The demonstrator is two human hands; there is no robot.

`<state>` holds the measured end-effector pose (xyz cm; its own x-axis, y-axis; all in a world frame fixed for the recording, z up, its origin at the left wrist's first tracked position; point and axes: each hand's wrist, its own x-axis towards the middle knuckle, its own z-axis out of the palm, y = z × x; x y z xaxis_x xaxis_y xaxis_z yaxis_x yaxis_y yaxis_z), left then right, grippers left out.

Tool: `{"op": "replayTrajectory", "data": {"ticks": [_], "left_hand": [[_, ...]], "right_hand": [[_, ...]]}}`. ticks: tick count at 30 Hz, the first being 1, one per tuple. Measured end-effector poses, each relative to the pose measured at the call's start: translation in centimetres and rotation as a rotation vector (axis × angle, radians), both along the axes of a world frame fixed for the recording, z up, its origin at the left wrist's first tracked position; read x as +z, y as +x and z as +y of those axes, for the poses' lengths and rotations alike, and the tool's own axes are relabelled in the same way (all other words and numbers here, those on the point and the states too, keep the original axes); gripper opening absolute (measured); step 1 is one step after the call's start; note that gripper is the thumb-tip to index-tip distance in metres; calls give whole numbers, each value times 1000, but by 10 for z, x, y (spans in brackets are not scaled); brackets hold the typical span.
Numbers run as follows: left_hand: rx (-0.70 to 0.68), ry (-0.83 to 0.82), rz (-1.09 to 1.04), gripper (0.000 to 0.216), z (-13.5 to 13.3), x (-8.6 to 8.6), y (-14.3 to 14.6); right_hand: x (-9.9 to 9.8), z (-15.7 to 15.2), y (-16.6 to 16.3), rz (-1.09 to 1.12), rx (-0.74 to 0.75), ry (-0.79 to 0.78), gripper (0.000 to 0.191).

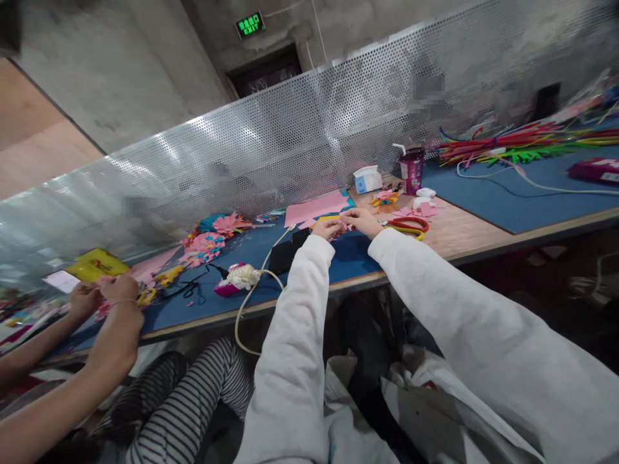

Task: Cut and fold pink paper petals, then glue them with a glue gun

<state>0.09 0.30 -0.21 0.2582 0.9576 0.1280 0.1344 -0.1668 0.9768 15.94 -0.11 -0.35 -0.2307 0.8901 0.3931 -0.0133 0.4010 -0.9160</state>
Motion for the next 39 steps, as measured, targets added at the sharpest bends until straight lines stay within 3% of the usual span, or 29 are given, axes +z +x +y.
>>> {"op": "replayTrajectory", "data": {"ticks": [13, 19, 27, 29, 33, 37, 39], "left_hand": [[35, 45, 100, 19, -2, 3, 2], [79, 82, 149, 14, -6, 4, 3], [185, 119, 136, 12, -14, 7, 14], [258, 120, 110, 12, -14, 12, 14], [553, 169, 29, 11, -14, 20, 6], [826, 216, 125, 10, -15, 24, -7], [888, 202, 260, 10, -16, 24, -13]], "right_hand": [[0, 0, -2, -10, -41, -48, 16], [0, -1, -2, -113, -43, 22, 14], [-3, 5, -6, -291, -251, 181, 18], [-3, 6, -5, -368, -355, 232, 21], [-5, 2, -1, -684, -559, 358, 30], [-9, -2, 3, -976, -581, 407, 31], [-11, -3, 3, -1072, -548, 377, 32]]}}
